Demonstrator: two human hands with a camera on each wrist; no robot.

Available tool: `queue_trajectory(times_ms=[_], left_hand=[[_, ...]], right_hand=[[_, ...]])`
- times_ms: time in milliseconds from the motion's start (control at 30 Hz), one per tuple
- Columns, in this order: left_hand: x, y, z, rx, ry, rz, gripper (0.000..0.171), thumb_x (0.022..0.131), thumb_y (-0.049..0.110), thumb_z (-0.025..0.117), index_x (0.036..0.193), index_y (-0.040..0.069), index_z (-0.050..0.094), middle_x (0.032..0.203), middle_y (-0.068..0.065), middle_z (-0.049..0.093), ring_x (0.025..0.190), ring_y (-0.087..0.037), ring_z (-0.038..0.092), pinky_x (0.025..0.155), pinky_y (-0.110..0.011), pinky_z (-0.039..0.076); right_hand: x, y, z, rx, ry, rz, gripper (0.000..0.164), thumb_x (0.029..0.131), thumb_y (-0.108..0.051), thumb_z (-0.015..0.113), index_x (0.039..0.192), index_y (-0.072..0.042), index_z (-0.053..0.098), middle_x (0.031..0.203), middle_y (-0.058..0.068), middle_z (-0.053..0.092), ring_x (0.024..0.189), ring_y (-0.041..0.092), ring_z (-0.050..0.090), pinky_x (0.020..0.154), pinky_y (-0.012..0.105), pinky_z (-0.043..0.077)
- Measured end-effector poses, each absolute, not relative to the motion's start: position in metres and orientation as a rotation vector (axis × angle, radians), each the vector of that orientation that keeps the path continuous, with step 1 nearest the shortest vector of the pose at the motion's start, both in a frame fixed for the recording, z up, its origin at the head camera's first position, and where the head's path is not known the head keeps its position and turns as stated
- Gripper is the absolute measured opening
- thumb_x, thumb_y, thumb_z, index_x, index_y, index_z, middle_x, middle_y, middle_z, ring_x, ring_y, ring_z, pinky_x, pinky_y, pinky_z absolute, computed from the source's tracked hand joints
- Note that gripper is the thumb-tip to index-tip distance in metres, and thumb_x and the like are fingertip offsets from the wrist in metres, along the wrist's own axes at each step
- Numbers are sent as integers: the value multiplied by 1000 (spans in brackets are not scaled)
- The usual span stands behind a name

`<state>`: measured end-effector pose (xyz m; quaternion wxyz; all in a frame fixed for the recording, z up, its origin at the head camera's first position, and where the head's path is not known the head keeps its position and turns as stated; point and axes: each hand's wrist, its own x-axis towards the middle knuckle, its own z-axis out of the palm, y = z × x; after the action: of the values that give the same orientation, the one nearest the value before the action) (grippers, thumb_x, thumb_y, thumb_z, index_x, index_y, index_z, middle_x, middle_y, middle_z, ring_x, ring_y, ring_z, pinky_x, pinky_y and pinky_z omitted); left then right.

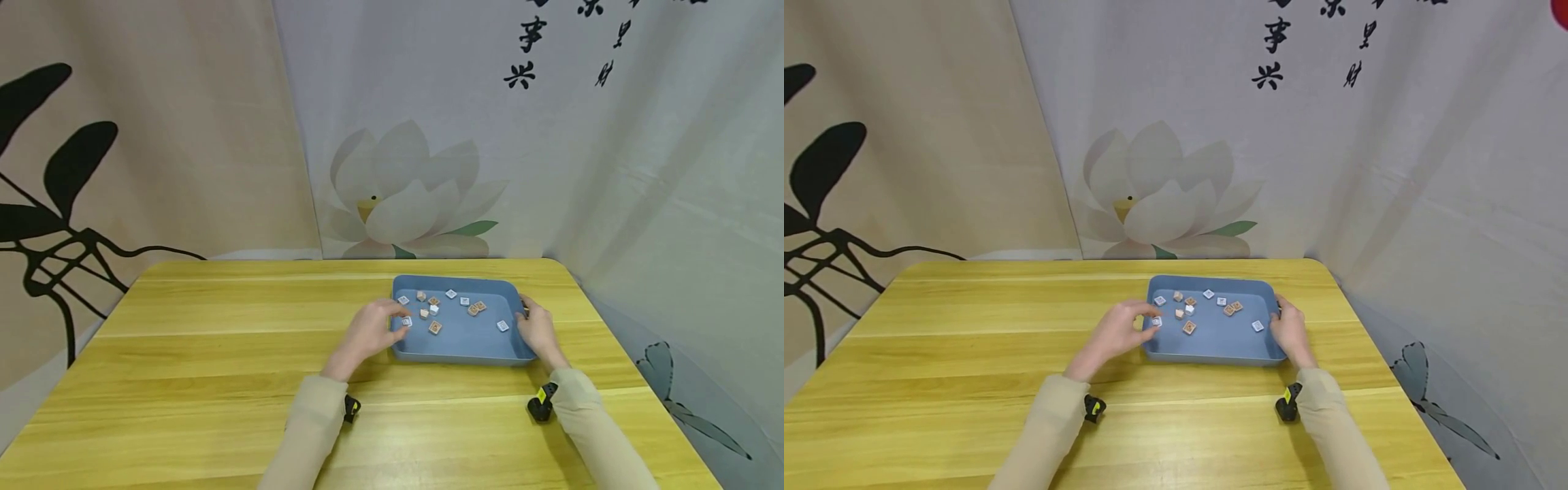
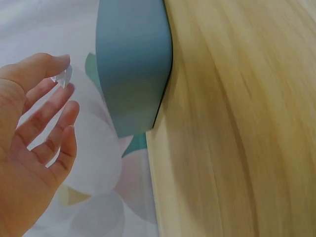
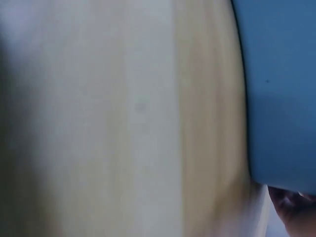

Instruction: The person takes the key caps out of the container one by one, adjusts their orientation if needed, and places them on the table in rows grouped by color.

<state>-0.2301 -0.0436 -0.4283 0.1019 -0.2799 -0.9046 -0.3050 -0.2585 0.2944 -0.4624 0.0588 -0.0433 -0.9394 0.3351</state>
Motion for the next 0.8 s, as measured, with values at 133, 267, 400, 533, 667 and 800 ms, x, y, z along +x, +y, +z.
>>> queue_trajectory(times_ms=[133, 267, 400, 533, 667, 800], left_hand=[[-228, -51, -428, -785, -2657, -913, 26, 78, 15, 76, 103, 10, 72, 96, -4, 68, 91, -22, 66, 80, -32, 56], [-228, -58, -428, -746, -2644, -930, 26, 78, 16, 76, 103, 11, 71, 97, -3, 69, 91, -19, 65, 83, -33, 55], [-228, -63, -430, -729, -2623, -957, 24, 78, 14, 75, 102, 9, 71, 98, -3, 70, 91, -18, 65, 84, -33, 55], [-228, -69, -431, -706, -2603, -1006, 21, 78, 11, 75, 98, 9, 71, 95, -4, 71, 90, -18, 64, 82, -33, 55], [-228, -76, -432, -666, -2625, -1096, 22, 77, 8, 73, 99, 9, 69, 92, -4, 69, 87, -17, 62, 77, -33, 55], [-231, -88, -435, -631, -2668, -1185, 25, 77, 4, 70, 102, 5, 68, 91, -5, 67, 85, -19, 62, 75, -33, 55]], right_hand=[[-259, 295, -462, -123, -2855, 949, 47, 94, -1, 44, 139, 10, 37, 135, 34, 46, 121, 47, 51, 101, 54, 44], [-258, 293, -462, -115, -2885, 877, 47, 94, 0, 44, 139, 11, 36, 135, 36, 46, 124, 48, 47, 102, 56, 42], [-259, 291, -462, -110, -2909, 844, 48, 94, 1, 44, 140, 12, 35, 135, 37, 44, 127, 49, 43, 104, 57, 39], [-258, 291, -462, -112, -2905, 860, 48, 94, 1, 43, 140, 12, 35, 135, 37, 44, 127, 49, 43, 104, 57, 39], [-258, 291, -461, -111, -2899, 863, 48, 94, 1, 42, 140, 12, 35, 135, 36, 44, 127, 49, 43, 104, 57, 39], [-258, 292, -462, -115, -2899, 861, 48, 94, 0, 42, 140, 11, 35, 136, 36, 44, 128, 49, 42, 105, 57, 38]])
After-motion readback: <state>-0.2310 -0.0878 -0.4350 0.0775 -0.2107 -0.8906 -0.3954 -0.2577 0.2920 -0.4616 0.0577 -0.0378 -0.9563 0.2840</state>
